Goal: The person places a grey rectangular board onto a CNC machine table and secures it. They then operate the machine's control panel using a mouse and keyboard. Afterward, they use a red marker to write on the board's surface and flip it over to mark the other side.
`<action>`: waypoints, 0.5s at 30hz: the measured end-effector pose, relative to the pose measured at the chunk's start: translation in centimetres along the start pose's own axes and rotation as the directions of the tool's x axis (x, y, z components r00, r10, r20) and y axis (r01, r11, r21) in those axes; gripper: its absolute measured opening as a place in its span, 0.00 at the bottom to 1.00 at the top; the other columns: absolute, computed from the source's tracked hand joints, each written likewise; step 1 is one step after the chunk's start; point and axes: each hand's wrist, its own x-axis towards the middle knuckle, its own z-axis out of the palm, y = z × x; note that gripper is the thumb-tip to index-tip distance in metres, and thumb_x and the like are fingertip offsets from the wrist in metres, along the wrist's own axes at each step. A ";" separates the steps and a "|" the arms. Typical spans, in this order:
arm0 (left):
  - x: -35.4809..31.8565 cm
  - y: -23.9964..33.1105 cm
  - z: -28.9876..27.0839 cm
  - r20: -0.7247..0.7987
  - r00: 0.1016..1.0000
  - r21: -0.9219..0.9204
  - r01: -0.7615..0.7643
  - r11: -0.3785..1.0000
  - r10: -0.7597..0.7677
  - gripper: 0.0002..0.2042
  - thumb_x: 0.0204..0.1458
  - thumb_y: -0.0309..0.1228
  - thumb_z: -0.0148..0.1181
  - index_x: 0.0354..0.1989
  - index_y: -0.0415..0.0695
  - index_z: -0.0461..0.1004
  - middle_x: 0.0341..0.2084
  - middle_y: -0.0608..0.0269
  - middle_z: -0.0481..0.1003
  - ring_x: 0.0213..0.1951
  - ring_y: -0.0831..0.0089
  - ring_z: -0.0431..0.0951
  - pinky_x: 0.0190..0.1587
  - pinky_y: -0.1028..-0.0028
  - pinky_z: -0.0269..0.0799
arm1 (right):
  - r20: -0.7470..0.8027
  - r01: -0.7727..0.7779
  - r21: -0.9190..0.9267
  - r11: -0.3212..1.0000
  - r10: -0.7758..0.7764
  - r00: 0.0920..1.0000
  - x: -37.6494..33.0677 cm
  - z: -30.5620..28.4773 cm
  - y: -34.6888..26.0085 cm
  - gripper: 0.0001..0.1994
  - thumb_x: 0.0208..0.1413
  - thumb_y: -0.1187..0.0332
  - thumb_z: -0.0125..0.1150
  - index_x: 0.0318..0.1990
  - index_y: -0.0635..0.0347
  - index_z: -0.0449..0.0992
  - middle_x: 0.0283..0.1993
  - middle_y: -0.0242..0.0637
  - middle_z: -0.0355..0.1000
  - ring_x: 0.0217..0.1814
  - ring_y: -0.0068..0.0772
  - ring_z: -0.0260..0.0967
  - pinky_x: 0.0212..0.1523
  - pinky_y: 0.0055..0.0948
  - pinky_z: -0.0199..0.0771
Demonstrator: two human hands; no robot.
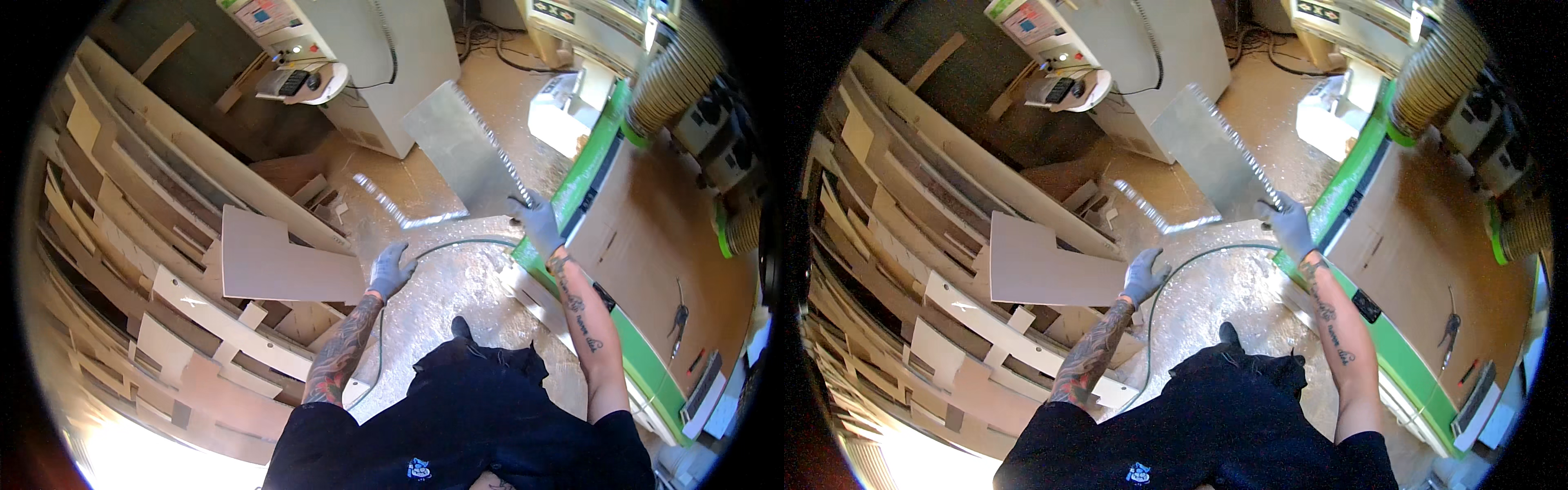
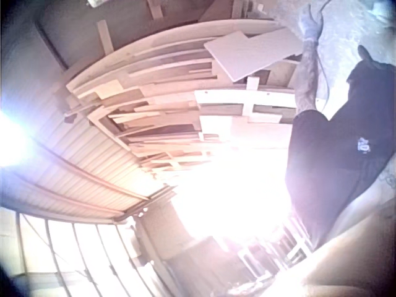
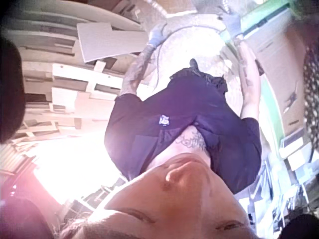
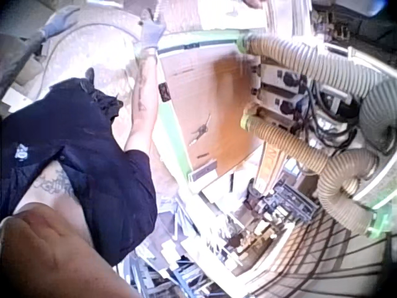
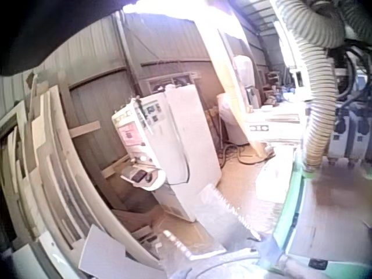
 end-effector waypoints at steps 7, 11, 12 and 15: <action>1.1 -6.1 -6.1 0.514 0.781 -0.851 0.409 -0.330 -0.354 0.33 0.65 0.60 0.52 0.59 0.40 0.74 0.46 0.53 0.82 0.41 0.64 0.84 0.50 0.62 0.81 | 0.230 0.652 -0.557 0.514 -0.659 0.716 0.8 8.5 3.4 0.30 0.41 0.87 0.58 0.55 0.54 0.81 0.59 0.46 0.76 0.64 0.55 0.70 0.61 0.45 0.75; 3.6 -2.6 -10.0 0.503 0.772 -0.834 0.318 -0.450 -0.388 0.29 0.67 0.55 0.51 0.62 0.41 0.71 0.51 0.58 0.80 0.50 0.63 0.83 0.53 0.61 0.81 | 0.409 0.732 -0.616 0.291 -0.676 0.613 1.5 10.1 3.9 0.29 0.40 0.86 0.61 0.54 0.53 0.81 0.58 0.45 0.76 0.65 0.56 0.70 0.62 0.45 0.74; 3.7 -2.4 -10.1 0.500 0.748 -0.841 0.301 -0.449 -0.436 0.28 0.68 0.53 0.52 0.63 0.41 0.71 0.52 0.59 0.79 0.52 0.63 0.82 0.54 0.61 0.80 | 0.407 0.737 -0.610 0.293 -0.682 0.608 1.8 10.4 4.0 0.29 0.42 0.86 0.61 0.55 0.53 0.80 0.59 0.46 0.76 0.65 0.56 0.70 0.63 0.45 0.74; 0.7 -8.7 -5.1 0.577 0.721 -0.770 0.322 -0.551 -0.383 0.20 0.70 0.41 0.51 0.59 0.37 0.73 0.53 0.56 0.79 0.54 0.66 0.80 0.58 0.62 0.78 | 0.297 0.667 -0.628 0.400 -0.670 0.681 1.8 11.0 5.4 0.30 0.47 0.86 0.58 0.60 0.56 0.76 0.60 0.47 0.75 0.66 0.55 0.69 0.64 0.44 0.74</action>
